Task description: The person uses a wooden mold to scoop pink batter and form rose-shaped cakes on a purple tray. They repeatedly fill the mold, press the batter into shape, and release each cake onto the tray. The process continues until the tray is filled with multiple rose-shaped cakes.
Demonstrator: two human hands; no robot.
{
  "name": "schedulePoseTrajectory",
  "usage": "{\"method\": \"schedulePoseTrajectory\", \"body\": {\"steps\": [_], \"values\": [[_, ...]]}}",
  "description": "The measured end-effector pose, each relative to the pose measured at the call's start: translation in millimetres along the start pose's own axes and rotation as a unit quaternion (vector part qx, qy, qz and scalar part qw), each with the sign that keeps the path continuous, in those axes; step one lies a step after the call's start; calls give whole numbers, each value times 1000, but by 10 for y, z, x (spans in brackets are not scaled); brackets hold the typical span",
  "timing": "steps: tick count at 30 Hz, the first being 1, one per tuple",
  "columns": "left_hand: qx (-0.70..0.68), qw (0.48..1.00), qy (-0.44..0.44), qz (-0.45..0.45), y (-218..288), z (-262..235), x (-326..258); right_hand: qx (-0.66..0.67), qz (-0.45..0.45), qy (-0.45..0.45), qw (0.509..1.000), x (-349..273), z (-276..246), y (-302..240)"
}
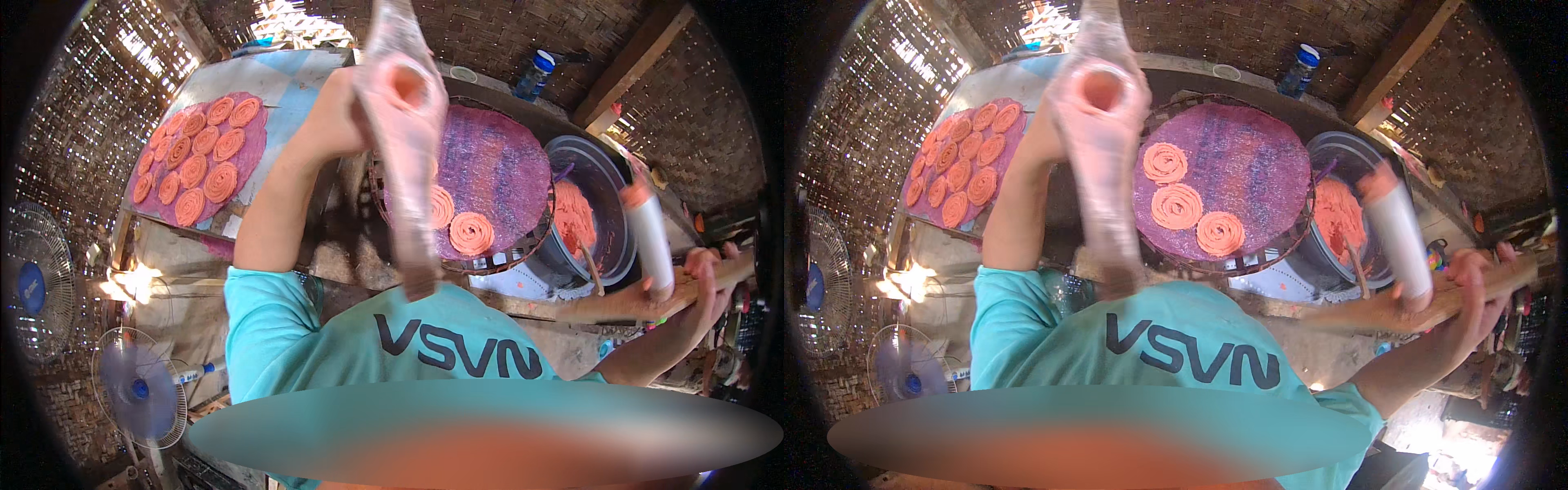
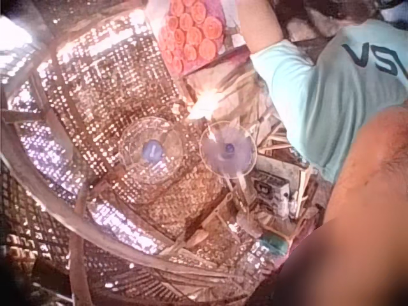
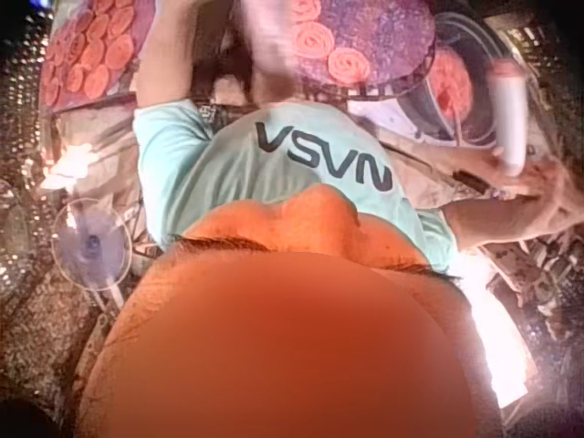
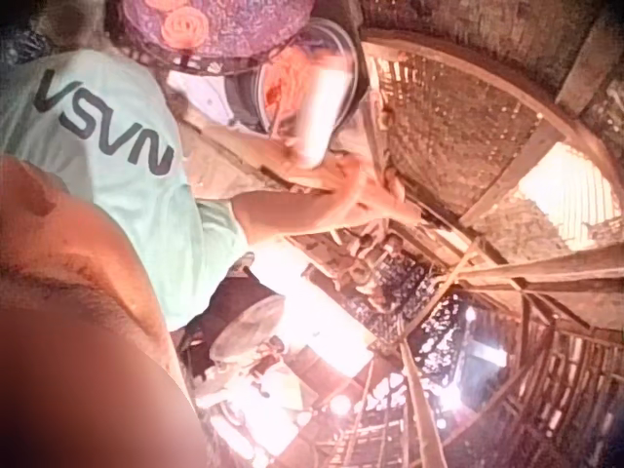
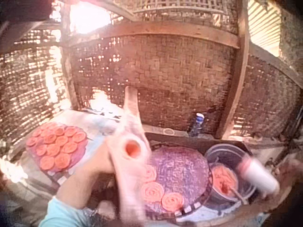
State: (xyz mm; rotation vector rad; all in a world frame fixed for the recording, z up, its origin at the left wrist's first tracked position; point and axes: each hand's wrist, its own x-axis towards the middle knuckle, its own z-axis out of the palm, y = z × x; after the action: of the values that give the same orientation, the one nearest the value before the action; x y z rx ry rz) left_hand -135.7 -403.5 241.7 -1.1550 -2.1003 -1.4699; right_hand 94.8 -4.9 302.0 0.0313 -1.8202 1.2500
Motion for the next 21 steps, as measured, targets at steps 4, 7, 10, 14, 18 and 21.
{"method": "schedulePoseTrajectory", "body": {"steps": [4, 7, 10, 14, 18, 21], "values": [[-117, 990, -51, 60, 77, 142, 111, 118, -89, 181, 972, -215, 39, 54], [-273, 959, -77, 16, 61, 329, 79, 182, -135, 250, 941, -287, 203, 29], [-375, 922, -85, -53, 256, 554, -7, 206, -134, 295, 923, -304, 439, 7], [-397, 918, -4, -14, 594, 801, 3, 300, -107, 225, 921, -427, 1036, -18], [-603, 781, -46, 158, 379, 967, 140, 381, -116, 48, 916, -601, 1551, 212], [-594, 794, 34, 122, 357, 842, 33, 385, -91, -103, 913, -600, 1534, 270]]}}
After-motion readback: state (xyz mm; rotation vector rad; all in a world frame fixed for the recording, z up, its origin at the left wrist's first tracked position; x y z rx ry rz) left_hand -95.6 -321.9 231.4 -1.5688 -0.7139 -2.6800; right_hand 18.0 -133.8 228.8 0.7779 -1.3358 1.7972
